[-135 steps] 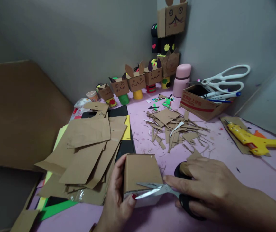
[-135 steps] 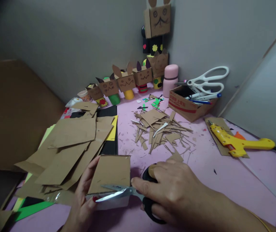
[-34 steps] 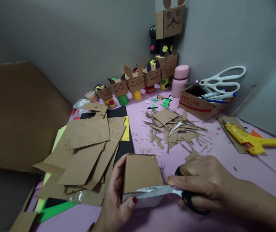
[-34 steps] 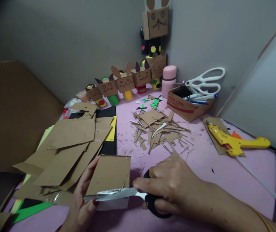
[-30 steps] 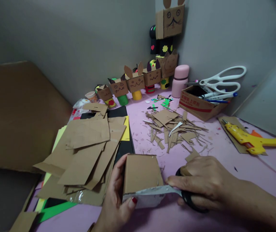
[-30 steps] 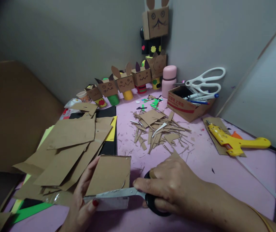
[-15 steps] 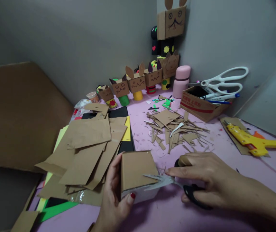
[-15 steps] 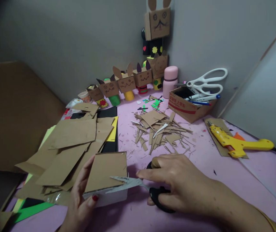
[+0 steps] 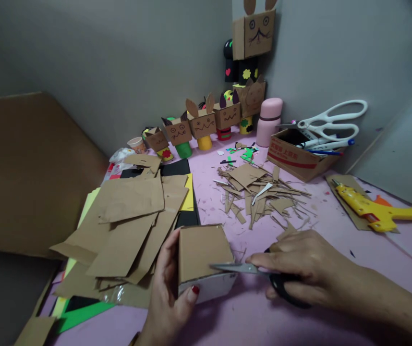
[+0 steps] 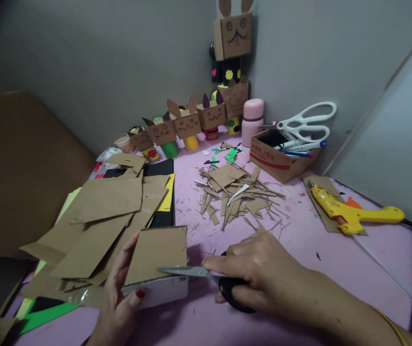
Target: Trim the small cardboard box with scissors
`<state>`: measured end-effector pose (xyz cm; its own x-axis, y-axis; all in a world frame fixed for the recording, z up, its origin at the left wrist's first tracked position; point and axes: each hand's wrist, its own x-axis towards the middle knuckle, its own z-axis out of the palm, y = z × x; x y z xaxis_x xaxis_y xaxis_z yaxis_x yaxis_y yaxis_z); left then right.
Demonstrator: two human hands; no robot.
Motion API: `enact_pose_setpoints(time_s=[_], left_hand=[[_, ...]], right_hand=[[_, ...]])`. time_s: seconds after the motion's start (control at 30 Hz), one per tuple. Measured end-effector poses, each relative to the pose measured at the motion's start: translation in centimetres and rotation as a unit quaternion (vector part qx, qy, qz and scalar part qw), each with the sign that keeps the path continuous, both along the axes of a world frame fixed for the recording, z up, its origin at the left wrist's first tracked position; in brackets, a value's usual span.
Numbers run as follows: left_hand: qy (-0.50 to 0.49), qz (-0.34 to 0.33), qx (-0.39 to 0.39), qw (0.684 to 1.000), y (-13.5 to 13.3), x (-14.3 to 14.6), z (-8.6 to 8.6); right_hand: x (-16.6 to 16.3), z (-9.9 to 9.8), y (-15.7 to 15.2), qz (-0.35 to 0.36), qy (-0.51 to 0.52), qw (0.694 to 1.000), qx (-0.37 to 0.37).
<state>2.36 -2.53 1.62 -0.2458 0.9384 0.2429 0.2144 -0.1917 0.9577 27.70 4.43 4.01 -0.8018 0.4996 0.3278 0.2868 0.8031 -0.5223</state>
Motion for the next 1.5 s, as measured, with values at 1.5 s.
enact_pose_setpoints(time_s=[1.5], left_hand=[[0.366, 0.18, 0.274, 0.871, 0.0, 0.6, -3.3]], right_hand=[[-4.4, -4.2, 1.1, -0.191, 0.358, 0.859, -0.313]])
